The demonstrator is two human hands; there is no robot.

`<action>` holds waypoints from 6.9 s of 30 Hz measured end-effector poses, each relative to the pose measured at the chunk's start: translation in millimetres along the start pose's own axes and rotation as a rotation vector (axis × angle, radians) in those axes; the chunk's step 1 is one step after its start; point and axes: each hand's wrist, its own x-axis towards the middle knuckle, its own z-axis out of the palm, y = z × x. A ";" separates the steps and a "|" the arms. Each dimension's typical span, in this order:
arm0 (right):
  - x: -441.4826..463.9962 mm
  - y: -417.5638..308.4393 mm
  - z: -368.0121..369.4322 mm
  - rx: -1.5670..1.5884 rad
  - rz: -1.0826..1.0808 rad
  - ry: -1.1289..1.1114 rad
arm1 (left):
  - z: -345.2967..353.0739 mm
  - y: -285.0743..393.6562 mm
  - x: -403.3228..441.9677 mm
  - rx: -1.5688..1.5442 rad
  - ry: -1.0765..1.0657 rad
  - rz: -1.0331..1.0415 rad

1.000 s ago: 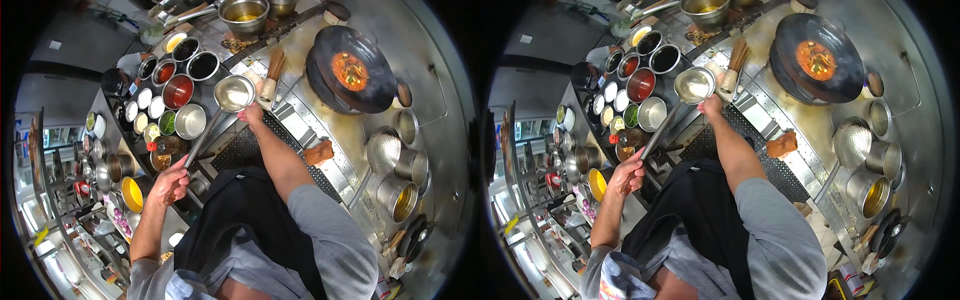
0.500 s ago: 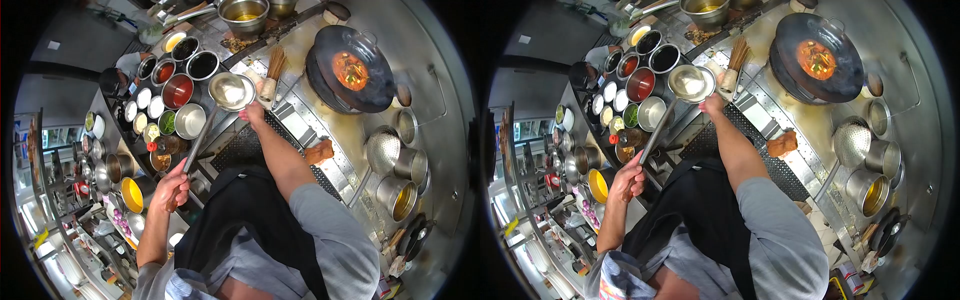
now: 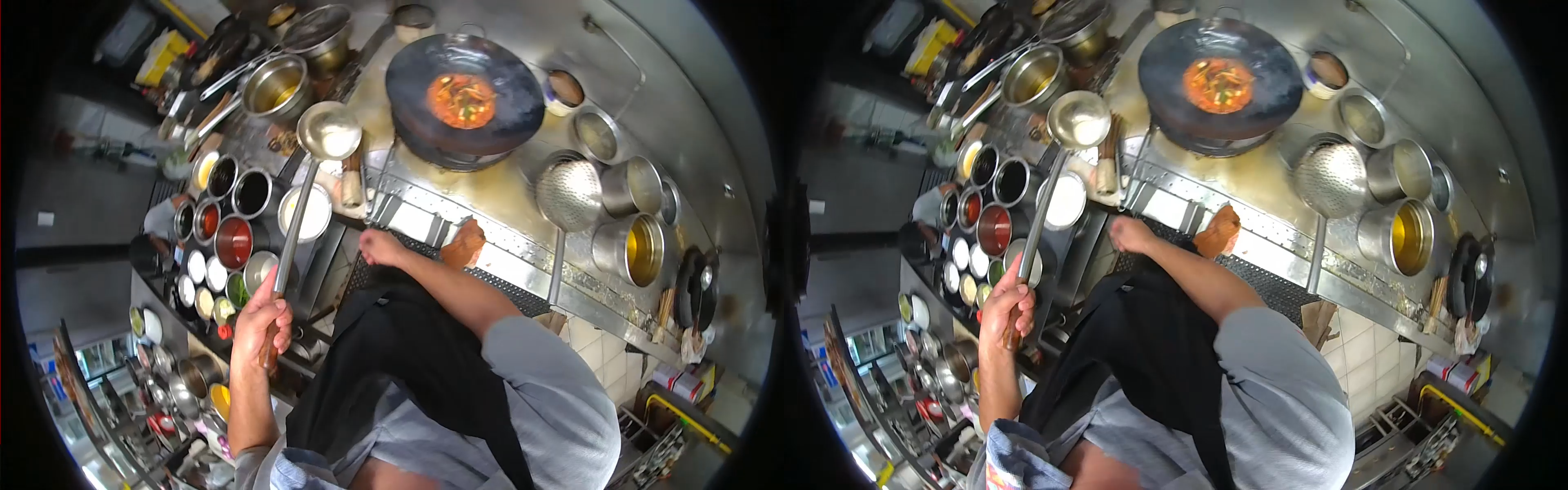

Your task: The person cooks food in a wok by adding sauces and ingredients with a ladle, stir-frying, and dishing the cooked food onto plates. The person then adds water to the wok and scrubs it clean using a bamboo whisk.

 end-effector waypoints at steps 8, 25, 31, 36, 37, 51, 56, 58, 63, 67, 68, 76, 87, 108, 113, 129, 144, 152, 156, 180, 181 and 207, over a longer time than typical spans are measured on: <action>-159.8 69.3 -97.3 -0.144 -0.066 0.364 | 122.8 11.0 177.0 1.071 -0.162 0.242; -199.6 73.3 -44.9 0.244 0.096 0.744 | 149.4 15.3 307.6 1.678 -0.106 0.621; -195.7 73.5 -32.8 0.269 0.146 0.788 | 123.2 32.0 281.1 1.498 -0.338 0.697; -195.9 75.7 -22.8 0.292 0.113 0.798 | 131.2 28.2 312.3 1.705 -0.160 0.655; -198.6 75.9 -23.1 0.292 0.122 0.819 | 132.1 27.8 307.3 1.738 -0.133 0.636; -183.4 63.4 -0.7 0.488 0.115 0.801 | 76.3 39.2 257.4 1.502 -0.113 0.545; -167.2 37.4 -10.4 0.481 0.154 0.701 | 51.6 40.4 254.2 1.519 -0.080 0.646; -160.6 39.7 -12.8 0.492 0.137 0.679 | 47.0 35.5 245.8 1.520 -0.078 0.691; -152.3 31.7 -13.9 0.443 0.144 0.632 | 42.0 37.8 246.7 1.570 -0.056 0.660; -148.8 38.3 -18.3 0.433 0.149 0.625 | 55.1 40.3 224.0 1.487 -0.050 0.619; -148.5 39.2 -18.7 0.451 0.148 0.627 | 55.5 39.8 220.9 1.465 -0.051 0.619; -128.4 47.8 -21.7 0.342 0.097 0.538 | 50.0 29.2 226.5 0.845 -0.211 0.328; 6.3 -24.9 13.8 0.135 0.144 0.197 | -58.2 22.6 93.0 0.312 -0.155 0.179; 127.3 -26.3 87.0 0.207 0.309 0.224 | -138.3 -110.9 -29.1 0.815 0.319 0.148; 130.4 -19.1 85.9 0.214 0.295 0.221 | -132.7 -74.1 -37.8 0.323 0.270 -0.102; 73.9 -19.2 45.1 0.139 0.270 0.020 | -101.7 19.7 -43.8 -0.125 0.112 -0.078; -232.9 154.0 -64.6 0.216 0.101 0.707 | 99.4 19.6 233.5 1.230 -0.208 0.351; -314.7 146.5 63.1 0.823 0.285 1.336 | 87.6 33.4 317.6 1.535 -0.582 0.691; -338.0 154.9 167.5 0.863 0.386 1.751 | 78.9 47.7 441.2 1.603 -0.652 0.899; -393.2 153.9 706.0 1.279 1.580 3.323 | 160.0 -30.1 313.2 1.691 -0.414 0.615; -413.6 132.0 692.0 1.233 1.707 3.265 | 162.0 -34.5 310.8 1.693 -0.421 0.616; -463.6 125.3 879.4 0.944 1.252 1.954 | 161.9 -15.1 357.2 1.300 -0.629 0.478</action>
